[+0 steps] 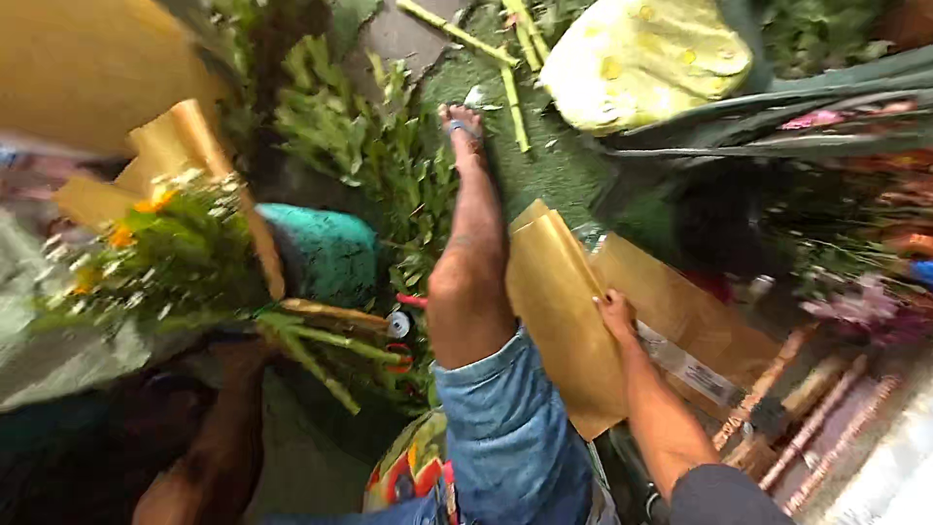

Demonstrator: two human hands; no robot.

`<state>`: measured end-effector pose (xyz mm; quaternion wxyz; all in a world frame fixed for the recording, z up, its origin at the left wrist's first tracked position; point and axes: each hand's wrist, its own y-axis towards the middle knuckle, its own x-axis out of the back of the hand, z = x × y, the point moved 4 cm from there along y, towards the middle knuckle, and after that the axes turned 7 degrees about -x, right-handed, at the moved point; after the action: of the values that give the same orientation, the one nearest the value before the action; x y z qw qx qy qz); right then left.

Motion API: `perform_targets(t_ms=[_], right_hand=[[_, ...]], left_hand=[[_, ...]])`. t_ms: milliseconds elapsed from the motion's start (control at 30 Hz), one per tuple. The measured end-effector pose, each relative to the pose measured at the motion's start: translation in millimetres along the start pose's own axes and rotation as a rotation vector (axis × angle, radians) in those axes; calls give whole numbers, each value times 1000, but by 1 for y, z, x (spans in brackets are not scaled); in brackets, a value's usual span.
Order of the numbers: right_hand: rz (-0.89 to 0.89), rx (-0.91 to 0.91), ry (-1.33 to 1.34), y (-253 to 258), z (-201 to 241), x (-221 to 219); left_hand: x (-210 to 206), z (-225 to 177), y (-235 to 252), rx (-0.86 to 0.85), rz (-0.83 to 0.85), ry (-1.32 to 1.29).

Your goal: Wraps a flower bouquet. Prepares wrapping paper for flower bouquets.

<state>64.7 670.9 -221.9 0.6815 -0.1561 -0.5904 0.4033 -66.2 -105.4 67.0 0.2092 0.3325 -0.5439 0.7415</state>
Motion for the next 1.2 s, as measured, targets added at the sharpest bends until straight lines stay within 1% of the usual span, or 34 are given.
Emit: perform_targets(t_ms=[33,67,133,200,233,267,300,367,467,533,567,600,667,700,767,867,967,1033,1100,1167,1200], right_hand=[[15,71,-28,0,-2,0],[11,124,-60,-4,-2,3],[-27,165,-114,-22,6,14],[-95,195,-151,-44,15,25],[-134,214,-164,-55,20,31],[-167,237,-174,-66,25,36],[-193,264,-175,-78,30,40],[-249,330,-171,-100,39,50],[-307,391,-132,-130,52,61],[-315,389,-103,-152,62,68],[-321,380,-96,-163,66,71],[-329,371,-98,-173,71,74],[-337,359,-89,-189,78,80],[-348,362,-71,-193,79,81],[-348,358,-4,-199,83,83],[-334,376,116,-210,95,91],[-267,440,208,-232,124,114],[-185,513,282,-251,145,134],[-126,577,316,-272,163,155],[-103,595,327,-294,180,174],[-93,605,321,-304,188,182]], left_hand=[[-3,-16,0,-42,7,-42],[-7,-40,-6,-91,57,-84],[-26,-98,-24,-226,256,-208],[-56,-159,-47,-463,468,-342],[-72,-190,-57,-573,530,-410],[-88,-218,-63,-657,555,-465],[-102,-246,-62,-706,547,-506],[-125,-300,-46,-702,455,-577],[-146,-379,-2,-630,196,-709],[-151,-415,31,-540,22,-698],[-151,-424,46,-437,-33,-678],[-151,-427,59,-300,-48,-670],[-159,-424,79,-23,-33,-714],[-164,-422,88,66,-41,-745],[-170,-417,103,139,-69,-853],[-160,-409,108,177,-142,-988],[-152,-405,95,205,-156,-1098],[-139,-404,73,165,-104,-1164],[-140,-402,46,91,-52,-1133],[-142,-395,16,-39,107,-1020],[-141,-389,3,-111,225,-947]])
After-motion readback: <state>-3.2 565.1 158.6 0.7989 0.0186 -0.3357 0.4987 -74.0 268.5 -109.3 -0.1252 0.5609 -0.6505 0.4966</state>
